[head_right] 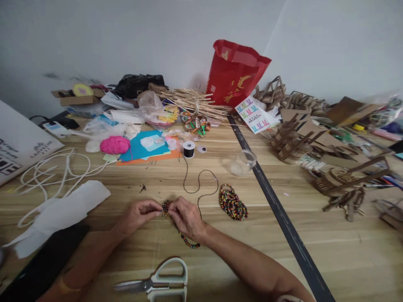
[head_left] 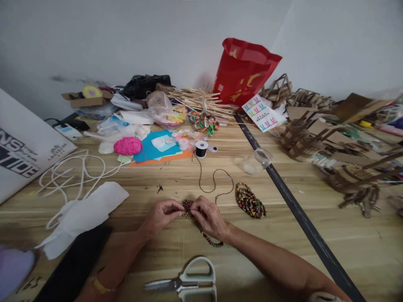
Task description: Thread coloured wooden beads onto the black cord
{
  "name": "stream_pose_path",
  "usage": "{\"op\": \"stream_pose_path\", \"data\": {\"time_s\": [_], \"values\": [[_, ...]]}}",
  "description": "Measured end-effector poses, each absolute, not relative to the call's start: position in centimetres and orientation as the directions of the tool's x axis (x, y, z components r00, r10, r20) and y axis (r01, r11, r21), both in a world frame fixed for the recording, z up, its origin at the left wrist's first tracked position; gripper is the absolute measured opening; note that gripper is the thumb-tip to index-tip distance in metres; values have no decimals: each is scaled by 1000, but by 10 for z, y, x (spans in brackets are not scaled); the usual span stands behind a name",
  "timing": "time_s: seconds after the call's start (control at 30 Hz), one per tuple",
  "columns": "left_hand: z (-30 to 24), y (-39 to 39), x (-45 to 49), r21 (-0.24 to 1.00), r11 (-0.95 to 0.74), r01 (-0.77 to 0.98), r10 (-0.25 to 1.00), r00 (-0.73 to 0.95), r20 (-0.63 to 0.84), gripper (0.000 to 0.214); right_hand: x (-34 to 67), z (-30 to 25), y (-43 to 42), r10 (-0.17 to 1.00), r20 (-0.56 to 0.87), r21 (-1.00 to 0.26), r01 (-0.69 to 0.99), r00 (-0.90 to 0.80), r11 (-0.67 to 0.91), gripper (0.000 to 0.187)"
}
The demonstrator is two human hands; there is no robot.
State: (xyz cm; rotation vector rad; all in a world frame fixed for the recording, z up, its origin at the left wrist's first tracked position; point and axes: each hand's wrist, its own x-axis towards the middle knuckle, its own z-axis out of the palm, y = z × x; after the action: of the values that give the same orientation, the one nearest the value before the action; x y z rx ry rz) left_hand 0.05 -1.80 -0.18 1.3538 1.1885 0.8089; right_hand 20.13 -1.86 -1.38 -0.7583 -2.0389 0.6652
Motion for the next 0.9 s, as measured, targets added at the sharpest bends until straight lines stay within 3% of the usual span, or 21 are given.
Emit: {"op": "stream_pose_path", "data": {"time_s": [0.9], "values": [[2,-18,2,979,176,106,935,294,-200,16,200,-13,-19,687,508,-657,282,-520,699,12]]}}
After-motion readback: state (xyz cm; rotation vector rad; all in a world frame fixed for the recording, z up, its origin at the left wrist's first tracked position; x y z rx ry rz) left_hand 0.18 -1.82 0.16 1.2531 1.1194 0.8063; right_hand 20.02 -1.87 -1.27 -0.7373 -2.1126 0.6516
